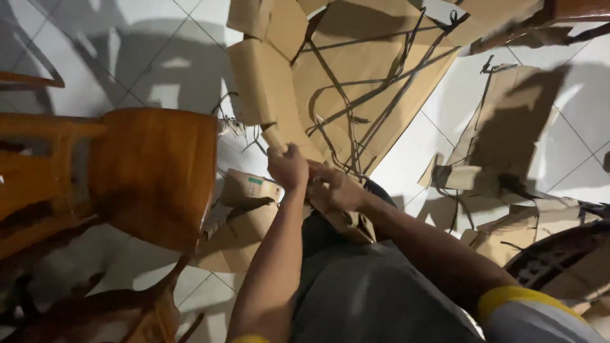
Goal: Wrapping furniture legs with cardboard and securing them with plastic straps for protection
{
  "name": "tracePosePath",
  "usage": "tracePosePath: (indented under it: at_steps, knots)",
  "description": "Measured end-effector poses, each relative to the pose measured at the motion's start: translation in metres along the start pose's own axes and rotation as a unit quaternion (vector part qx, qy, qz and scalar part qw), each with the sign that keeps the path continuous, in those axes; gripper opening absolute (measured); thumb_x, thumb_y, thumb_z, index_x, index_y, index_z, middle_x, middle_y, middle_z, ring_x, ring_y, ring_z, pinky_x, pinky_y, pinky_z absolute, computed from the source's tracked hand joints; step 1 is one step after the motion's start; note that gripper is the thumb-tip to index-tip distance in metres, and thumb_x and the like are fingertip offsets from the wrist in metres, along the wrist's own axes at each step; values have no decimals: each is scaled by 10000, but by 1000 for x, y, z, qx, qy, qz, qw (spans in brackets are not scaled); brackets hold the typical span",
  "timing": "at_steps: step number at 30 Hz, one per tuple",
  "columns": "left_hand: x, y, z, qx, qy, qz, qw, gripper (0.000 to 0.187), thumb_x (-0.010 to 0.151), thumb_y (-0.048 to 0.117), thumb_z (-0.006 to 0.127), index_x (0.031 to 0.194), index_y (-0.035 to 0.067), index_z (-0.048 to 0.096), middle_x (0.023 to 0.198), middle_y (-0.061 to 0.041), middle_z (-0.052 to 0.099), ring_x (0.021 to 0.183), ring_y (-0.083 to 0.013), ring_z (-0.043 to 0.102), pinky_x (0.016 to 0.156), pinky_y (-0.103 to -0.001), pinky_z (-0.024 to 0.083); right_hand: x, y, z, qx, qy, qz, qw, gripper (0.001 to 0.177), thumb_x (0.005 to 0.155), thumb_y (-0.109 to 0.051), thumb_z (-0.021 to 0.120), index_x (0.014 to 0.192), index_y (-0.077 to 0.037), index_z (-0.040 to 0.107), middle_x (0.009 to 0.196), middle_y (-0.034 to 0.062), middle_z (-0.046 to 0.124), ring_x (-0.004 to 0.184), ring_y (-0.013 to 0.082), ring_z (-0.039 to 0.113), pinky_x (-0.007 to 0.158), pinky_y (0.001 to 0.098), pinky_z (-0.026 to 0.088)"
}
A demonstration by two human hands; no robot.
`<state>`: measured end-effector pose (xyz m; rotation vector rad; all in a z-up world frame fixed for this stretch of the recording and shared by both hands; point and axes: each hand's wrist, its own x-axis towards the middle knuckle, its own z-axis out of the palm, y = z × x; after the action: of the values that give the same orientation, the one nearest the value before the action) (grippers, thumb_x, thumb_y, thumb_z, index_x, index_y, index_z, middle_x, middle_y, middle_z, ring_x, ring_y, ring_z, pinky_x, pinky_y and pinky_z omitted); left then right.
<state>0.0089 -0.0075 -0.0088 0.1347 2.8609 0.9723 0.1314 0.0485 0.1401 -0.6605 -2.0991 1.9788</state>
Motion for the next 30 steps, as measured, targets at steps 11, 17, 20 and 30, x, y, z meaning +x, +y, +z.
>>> tracePosePath:
  at_steps: [11, 17, 20, 30]
  knots:
    - [-7, 73, -59, 26, -84, -148, 985, 390, 811, 246, 744, 1012, -78, 658, 891, -320, 707, 988, -505, 693, 913, -612, 515, 127, 295, -42, -282, 104, 356, 885, 374, 908, -495, 678, 1134, -198, 669, 1085, 102, 711, 1001, 340, 741, 793, 489, 585]
    - [-6, 85, -65, 59, -98, -237, 965, 179, 806, 195, 682, 884, 39, 643, 748, -194, 719, 819, -389, 758, 813, -509, 574, 161, 336, -21, -417, -9, 312, 853, 443, 945, -353, 646, 1286, -93, 536, 1201, 164, 555, 1013, 403, 707, 828, 527, 614]
    - [-4, 81, -60, 36, -104, -200, 974, 167, 803, 165, 673, 802, 40, 562, 653, -180, 640, 691, -342, 722, 707, -425, 539, 155, 385, -28, -396, 95, 254, 877, 418, 985, -346, 594, 1284, -55, 579, 1188, 204, 610, 1081, 421, 681, 887, 533, 584]
    - [-17, 44, -43, -90, -34, -47, 994, 275, 817, 134, 785, 1015, -27, 683, 880, -297, 722, 994, -466, 706, 828, -537, 561, 129, 161, -106, 123, 336, 186, 915, 208, 1050, -78, 509, 1183, -15, 656, 642, 91, 620, 536, 166, 607, 466, 233, 471]
